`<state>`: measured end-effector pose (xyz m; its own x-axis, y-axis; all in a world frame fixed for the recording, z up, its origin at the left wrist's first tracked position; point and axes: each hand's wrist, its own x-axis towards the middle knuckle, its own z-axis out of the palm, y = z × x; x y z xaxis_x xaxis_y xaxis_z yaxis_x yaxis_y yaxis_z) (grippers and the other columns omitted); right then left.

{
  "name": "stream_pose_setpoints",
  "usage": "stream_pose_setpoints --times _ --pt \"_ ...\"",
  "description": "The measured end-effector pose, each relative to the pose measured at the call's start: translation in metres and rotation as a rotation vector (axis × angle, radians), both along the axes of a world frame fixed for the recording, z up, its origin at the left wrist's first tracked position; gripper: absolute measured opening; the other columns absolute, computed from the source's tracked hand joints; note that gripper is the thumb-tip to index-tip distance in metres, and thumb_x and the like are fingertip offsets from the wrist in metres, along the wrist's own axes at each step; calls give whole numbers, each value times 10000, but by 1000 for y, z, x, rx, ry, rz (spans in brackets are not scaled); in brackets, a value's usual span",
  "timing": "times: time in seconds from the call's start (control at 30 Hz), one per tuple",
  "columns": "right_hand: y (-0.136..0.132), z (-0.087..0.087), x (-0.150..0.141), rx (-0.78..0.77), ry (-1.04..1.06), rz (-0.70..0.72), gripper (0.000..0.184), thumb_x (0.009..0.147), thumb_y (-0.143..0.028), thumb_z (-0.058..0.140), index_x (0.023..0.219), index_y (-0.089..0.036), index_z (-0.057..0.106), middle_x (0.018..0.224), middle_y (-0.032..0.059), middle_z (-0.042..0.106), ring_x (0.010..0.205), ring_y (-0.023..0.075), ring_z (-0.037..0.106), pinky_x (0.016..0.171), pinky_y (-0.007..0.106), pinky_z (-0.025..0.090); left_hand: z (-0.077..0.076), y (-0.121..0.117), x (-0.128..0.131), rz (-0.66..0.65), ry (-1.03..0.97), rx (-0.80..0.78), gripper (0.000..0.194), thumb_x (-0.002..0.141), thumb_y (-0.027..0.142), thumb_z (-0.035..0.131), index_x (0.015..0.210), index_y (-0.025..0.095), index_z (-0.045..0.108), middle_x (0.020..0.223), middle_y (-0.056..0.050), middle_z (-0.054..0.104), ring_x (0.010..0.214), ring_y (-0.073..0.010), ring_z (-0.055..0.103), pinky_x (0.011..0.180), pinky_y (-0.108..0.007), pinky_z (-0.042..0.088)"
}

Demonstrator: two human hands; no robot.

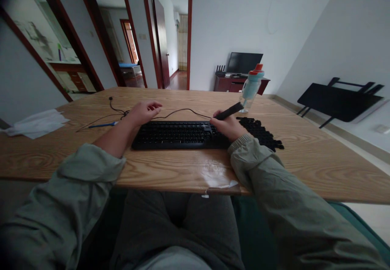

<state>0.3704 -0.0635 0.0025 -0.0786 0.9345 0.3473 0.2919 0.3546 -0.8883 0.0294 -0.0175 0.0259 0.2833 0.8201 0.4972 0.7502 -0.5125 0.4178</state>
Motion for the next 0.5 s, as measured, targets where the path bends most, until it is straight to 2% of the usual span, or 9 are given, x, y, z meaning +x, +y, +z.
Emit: stream_pose_setpoints --times 0.1,0.2,0.33,0.5 --pt "-7 5 -19 -22 56 18 218 710 -307 692 803 -195 529 527 -75 439 458 74 394 413 203 283 -18 20 -38 61 10 -165 361 782 401 605 1012 149 723 896 -75 722 780 -195 633 728 -290 482" --pt "-15 12 -46 -26 79 85 273 742 -388 704 869 -190 567 594 -54 519 474 73 439 411 194 317 -30 29 -56 67 48 -255 349 775 417 594 959 154 732 901 -81 729 803 -207 644 729 -292 477" --pt "-20 20 -94 -63 46 161 328 782 -461 687 920 -168 636 705 3 640 480 62 482 412 180 369 -30 28 -55 45 80 -326 319 768 410 596 898 154 734 896 -81 739 786 -209 640 730 -294 472" --pt "-18 19 -157 -91 -30 147 378 834 -501 634 888 -131 683 728 66 693 465 72 518 388 177 388 -28 23 -51 -4 60 -368 354 773 435 590 914 144 733 911 -83 736 764 -197 631 696 -281 466"
